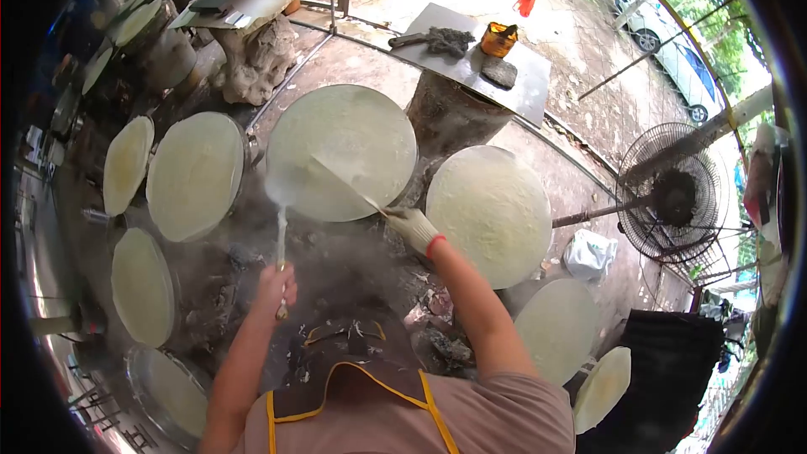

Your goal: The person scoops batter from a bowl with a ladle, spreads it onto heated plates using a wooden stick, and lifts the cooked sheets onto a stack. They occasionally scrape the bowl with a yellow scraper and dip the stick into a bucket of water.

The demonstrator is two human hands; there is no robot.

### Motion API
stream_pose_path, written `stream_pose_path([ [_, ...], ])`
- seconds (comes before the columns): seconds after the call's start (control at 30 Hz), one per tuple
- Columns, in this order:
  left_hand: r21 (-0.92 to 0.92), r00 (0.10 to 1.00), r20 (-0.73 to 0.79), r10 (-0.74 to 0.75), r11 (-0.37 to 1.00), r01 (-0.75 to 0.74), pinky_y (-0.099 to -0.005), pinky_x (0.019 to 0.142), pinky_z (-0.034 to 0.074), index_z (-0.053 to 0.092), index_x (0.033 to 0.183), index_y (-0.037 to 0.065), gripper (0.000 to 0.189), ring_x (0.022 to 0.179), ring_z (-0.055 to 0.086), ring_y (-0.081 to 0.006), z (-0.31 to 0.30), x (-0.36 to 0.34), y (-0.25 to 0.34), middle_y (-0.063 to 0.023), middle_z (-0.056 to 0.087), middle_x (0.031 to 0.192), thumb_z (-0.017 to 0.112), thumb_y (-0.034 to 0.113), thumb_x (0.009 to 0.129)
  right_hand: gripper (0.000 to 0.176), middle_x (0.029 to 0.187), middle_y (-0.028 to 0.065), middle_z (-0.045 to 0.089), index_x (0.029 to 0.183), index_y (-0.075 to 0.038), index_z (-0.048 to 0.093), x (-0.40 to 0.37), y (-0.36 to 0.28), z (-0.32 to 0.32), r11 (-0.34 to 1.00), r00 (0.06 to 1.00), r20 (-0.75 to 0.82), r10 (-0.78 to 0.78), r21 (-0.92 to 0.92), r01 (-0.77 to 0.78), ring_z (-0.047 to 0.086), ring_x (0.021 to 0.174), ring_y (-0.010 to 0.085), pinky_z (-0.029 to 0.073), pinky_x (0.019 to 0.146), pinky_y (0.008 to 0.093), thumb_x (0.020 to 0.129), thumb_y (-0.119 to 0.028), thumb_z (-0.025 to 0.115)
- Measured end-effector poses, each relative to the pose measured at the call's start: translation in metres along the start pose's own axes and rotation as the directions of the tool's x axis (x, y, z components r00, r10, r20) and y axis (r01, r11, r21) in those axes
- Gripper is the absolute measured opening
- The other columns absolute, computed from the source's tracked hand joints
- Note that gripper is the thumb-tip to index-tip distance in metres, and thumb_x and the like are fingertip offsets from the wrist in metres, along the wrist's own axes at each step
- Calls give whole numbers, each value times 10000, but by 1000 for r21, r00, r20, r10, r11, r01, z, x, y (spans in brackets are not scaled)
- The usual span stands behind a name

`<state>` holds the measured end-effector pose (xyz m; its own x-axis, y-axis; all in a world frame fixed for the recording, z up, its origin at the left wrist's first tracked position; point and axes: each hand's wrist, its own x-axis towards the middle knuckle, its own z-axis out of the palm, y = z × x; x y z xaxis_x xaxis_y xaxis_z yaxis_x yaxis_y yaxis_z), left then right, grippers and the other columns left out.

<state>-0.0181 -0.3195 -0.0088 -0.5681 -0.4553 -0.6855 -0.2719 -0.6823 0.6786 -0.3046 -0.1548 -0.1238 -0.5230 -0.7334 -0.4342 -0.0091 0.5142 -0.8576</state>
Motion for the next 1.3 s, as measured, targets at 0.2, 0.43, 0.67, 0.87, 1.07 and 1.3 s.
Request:
stream_pose_path([
  [0.2, 321, 985, -96, 142, 941, -105, -241, 322, 304, 434, 880, 64, 100, 394, 383, -83, 47, 47, -28, 4, 395, 580, 513, 116, 847, 367, 760, -24, 569, 1155, -57, 594, -35, 46, 115, 849, 935, -327, 140, 526, 56, 460, 593, 40, 362, 482, 217, 859, -271, 562],
  [0.43, -308, 968, 231, 98, 951, -23, -215, 338, 296, 456, 965, 20, 116, 406, 368, -65, 9, -22, 29, -14, 413, 603, 473, 67, 859, 325, 757, -36, 590, 1170, -94, 590, -54, -29, 79, 661, 955, -178, 239, 750, -26, 470, 555, 42, 355, 469, 199, 856, -177, 565],
  [0.67, -523, 955, 278, 99, 850, 65, -187, 346, 305, 458, 1032, 5, 165, 426, 351, -47, -5, -56, 17, 0, 406, 639, 455, 66, 878, 388, 712, -16, 561, 1214, -73, 551, -27, -9, 111, 984, 985, -73, -159, 68, 164, 483, 551, 52, 390, 478, 205, 845, -192, 578],
  [0.87, -696, 962, 196, 188, 718, 2, -161, 356, 297, 483, 1027, 11, 163, 443, 344, -23, -91, -121, 6, 11, 407, 661, 445, 115, 908, 336, 731, -14, 559, 1131, -54, 601, -37, -9, 177, 920, 995, 47, 87, 378, -98, 492, 609, 58, 424, 536, 238, 828, -197, 614],
  [1.07, -816, 929, -15, 369, 533, -225, -186, 352, 313, 490, 1035, 36, 162, 437, 359, -41, -243, -164, -32, 1, 419, 674, 474, 102, 888, 300, 772, -16, 591, 1043, -20, 623, -29, -86, 316, 972, 976, 195, 96, 194, -134, 459, 600, 45, 372, 519, 225, 803, -201, 620],
  [1.3, -764, 881, -425, 207, 440, -472, -190, 341, 300, 489, 1037, 49, 173, 424, 357, -47, -437, -221, -58, -7, 416, 668, 477, 69, 866, 470, 736, 132, 624, 985, 34, 627, 119, -188, 581, 958, 958, 171, -228, -135, 252, 570, 655, 201, 443, 593, 337, 777, -387, 593],
])
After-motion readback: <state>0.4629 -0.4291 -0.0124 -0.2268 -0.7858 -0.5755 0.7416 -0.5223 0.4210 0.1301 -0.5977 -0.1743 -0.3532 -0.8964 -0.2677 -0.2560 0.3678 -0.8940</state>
